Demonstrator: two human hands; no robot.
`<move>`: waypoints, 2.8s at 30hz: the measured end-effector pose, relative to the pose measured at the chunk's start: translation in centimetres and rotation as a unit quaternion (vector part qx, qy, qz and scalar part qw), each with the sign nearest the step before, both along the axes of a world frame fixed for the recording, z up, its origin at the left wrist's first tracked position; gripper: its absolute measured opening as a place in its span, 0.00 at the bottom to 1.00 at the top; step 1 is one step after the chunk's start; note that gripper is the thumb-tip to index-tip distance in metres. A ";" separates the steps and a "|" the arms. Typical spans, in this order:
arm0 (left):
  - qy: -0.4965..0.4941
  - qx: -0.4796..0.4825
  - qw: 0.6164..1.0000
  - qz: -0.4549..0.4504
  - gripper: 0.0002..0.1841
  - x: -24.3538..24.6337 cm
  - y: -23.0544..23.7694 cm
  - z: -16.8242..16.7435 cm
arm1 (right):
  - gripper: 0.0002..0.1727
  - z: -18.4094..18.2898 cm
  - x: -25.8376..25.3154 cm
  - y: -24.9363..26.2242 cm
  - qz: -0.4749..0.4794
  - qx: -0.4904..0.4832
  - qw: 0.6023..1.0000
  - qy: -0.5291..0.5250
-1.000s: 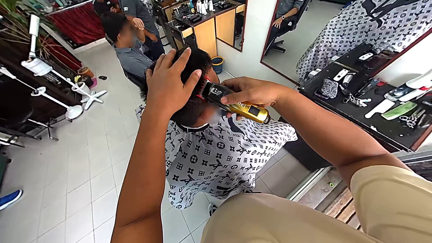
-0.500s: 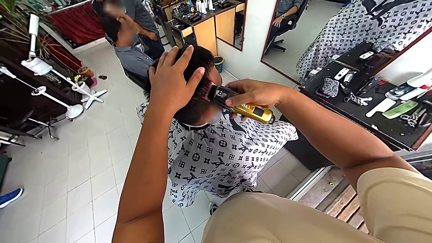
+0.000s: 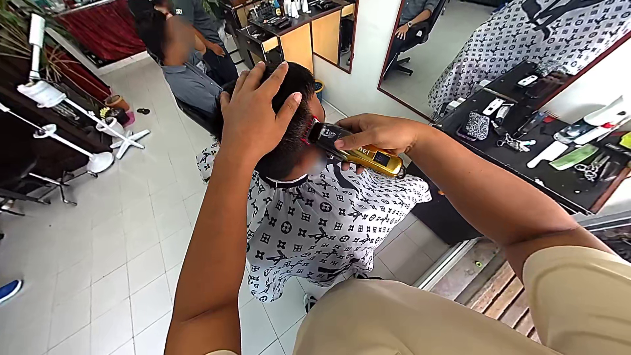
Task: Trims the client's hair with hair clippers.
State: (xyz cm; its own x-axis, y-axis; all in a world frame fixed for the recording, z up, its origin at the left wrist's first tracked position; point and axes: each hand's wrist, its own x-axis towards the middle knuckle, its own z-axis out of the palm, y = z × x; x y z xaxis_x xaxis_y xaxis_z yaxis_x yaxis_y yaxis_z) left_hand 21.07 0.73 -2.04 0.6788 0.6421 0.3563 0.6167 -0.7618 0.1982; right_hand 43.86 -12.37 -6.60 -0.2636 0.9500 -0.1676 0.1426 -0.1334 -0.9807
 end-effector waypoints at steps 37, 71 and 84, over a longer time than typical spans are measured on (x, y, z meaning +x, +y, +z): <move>-0.064 -0.013 0.997 -0.027 0.36 -2.0 0.6 -1.1 | 0.26 1.1 -4.3 -1.2 -0.031 0.090 0.992 -0.079; -0.040 -0.001 0.999 -0.019 0.36 -1.2 0.4 -0.9 | 0.22 1.4 -4.2 -1.7 -0.048 0.064 0.995 -0.054; -0.041 0.005 0.999 -0.015 0.37 -1.0 0.2 -0.9 | 0.21 1.3 -3.4 -1.3 -0.037 0.066 0.997 -0.034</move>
State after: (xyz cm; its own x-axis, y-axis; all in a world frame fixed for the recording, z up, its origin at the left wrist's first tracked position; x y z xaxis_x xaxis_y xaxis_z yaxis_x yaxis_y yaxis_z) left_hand 20.04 0.96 -2.95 0.6654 0.6183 0.4182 0.5760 -0.7817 0.2392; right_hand 40.51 -13.66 -5.34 -0.1847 0.9812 -0.0555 0.2035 -0.0171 -0.9789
